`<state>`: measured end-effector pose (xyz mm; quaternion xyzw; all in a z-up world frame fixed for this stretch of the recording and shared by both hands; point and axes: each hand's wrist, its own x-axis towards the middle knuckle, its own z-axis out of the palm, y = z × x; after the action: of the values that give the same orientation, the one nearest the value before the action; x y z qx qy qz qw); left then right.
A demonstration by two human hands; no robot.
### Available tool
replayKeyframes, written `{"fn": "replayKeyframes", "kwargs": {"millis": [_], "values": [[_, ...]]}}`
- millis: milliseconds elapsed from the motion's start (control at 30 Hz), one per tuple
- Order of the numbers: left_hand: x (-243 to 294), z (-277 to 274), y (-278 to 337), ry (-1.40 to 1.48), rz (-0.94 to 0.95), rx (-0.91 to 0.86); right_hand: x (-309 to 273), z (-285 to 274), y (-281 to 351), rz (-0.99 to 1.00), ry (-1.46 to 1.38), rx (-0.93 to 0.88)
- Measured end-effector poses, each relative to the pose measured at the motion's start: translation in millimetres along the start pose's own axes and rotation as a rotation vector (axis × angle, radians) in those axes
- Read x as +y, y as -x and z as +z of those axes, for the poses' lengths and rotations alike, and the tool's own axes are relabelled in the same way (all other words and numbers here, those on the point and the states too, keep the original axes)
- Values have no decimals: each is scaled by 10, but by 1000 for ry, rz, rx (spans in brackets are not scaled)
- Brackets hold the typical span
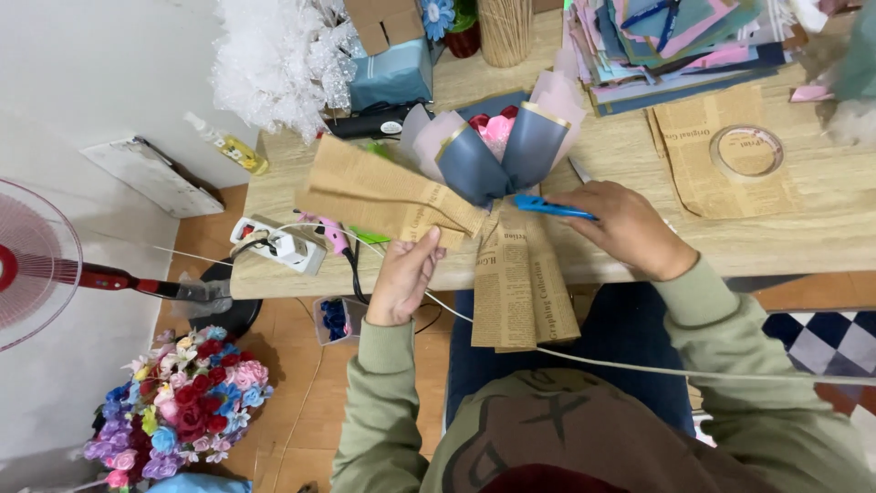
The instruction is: The person wraps a bouquet of artificial flowers in brown paper. They use scissors to cut the paper, a utility knife to trim edges, and a hot glue gun to secure the paper around the bouquet.
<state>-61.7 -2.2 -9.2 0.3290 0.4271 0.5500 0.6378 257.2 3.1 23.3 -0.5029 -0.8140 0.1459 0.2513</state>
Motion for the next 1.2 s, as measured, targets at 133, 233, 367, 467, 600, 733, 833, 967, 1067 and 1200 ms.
{"fn": "replayKeyframes", "kwargs": {"millis": [133,233,367,467,600,733,833,967,1067,1200], "values": [[-68,-66,153,-9,77,86,424,157,214,197,-193,74],[-67,116,199,-35,116,174,609,489,364,344,-149,40],[-175,211,76,-361,270,57,559,1046,292,316,165,-3],[-151,350,34,-479,665,-59,496,1173,155,249,293,16],[-128,416,-7,-928,1167,-38,345,809,90,226,238,41],[-109,577,-96,-1065,1496,44,-57,422,85,147,-480,282],[-111,806,-141,-1117,1749,123,-354,386,117,232,-1123,309],[-178,917,-220,-1049,1702,55,-219,487,115,309,-1373,448],[-117,980,-121,-643,1126,-106,-253,355,109,365,-1421,477],[-23,1110,-39,-113,-69,-528,-609,41,97,326,-1377,473]]}}
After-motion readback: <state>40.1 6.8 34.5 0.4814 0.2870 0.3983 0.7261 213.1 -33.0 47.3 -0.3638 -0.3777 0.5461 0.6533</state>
